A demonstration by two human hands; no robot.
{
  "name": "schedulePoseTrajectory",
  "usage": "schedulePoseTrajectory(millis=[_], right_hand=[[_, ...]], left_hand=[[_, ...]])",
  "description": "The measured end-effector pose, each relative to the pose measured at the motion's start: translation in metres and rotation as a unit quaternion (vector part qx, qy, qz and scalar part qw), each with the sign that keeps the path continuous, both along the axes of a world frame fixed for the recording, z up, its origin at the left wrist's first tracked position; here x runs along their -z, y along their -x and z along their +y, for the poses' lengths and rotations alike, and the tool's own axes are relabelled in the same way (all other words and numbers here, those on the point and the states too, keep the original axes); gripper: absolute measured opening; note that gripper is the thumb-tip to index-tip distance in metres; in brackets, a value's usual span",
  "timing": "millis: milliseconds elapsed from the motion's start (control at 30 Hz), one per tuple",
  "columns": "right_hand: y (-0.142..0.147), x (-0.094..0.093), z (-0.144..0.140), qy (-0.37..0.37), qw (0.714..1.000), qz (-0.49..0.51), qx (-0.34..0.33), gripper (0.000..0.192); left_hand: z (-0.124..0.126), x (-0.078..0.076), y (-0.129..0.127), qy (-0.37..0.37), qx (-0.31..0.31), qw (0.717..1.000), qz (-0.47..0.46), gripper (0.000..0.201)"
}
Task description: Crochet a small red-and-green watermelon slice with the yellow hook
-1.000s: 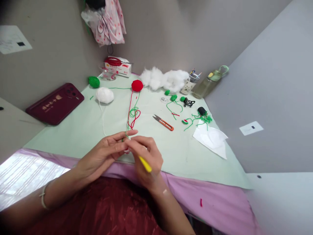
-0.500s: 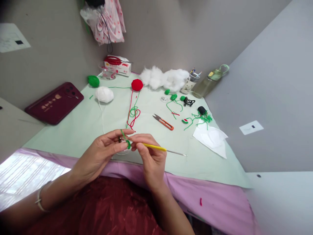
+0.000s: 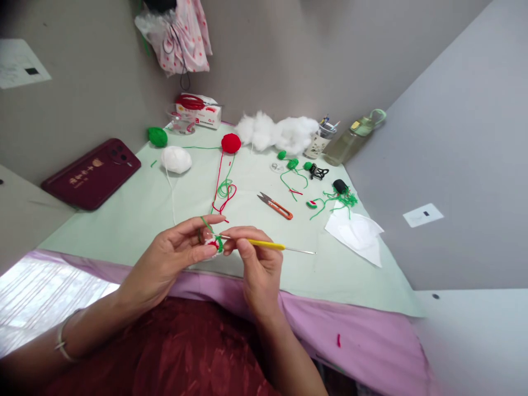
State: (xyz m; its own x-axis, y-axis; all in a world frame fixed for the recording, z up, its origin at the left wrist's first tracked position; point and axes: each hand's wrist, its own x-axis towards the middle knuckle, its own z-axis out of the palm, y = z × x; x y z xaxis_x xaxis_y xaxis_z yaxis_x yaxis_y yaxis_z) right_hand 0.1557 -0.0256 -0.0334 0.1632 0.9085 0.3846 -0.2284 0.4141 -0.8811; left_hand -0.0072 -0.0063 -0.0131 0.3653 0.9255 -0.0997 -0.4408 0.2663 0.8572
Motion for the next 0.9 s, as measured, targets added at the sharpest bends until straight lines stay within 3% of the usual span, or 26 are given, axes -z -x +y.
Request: schedulePoseTrajectory(millis=[267,400,567,700,900], right_hand=[[-0.005,-0.008,0.002,-0.011,0.999,0.026,-0.029,0.016],[-0.011,-0.009,-0.002,-0.03,0.999,-0.022,-0.034,0.018],[-0.011,-0.01,-0.008,-0.08,0.992,-0.095,0.013,0.02],[-0.01,-0.012,-0.011,-0.117,0.977,-0.171,0.051,0.023],[-0.011,-0.009,-0.016,-0.185,0.932,-0.299,0.09,0.027]], left_hand=[[-0.002,-0.003,0.004,-0.02,0.015,0.999,0.023,0.031],[-0.002,-0.004,0.005,-0.025,0.01,0.999,0.033,0.03],[-0.003,-0.004,0.006,-0.041,0.0,0.998,0.054,0.032],[-0.004,-0.006,0.006,-0.071,-0.023,0.992,0.099,0.031],[-0.005,-0.007,0.003,-0.149,-0.092,0.972,0.156,0.029]])
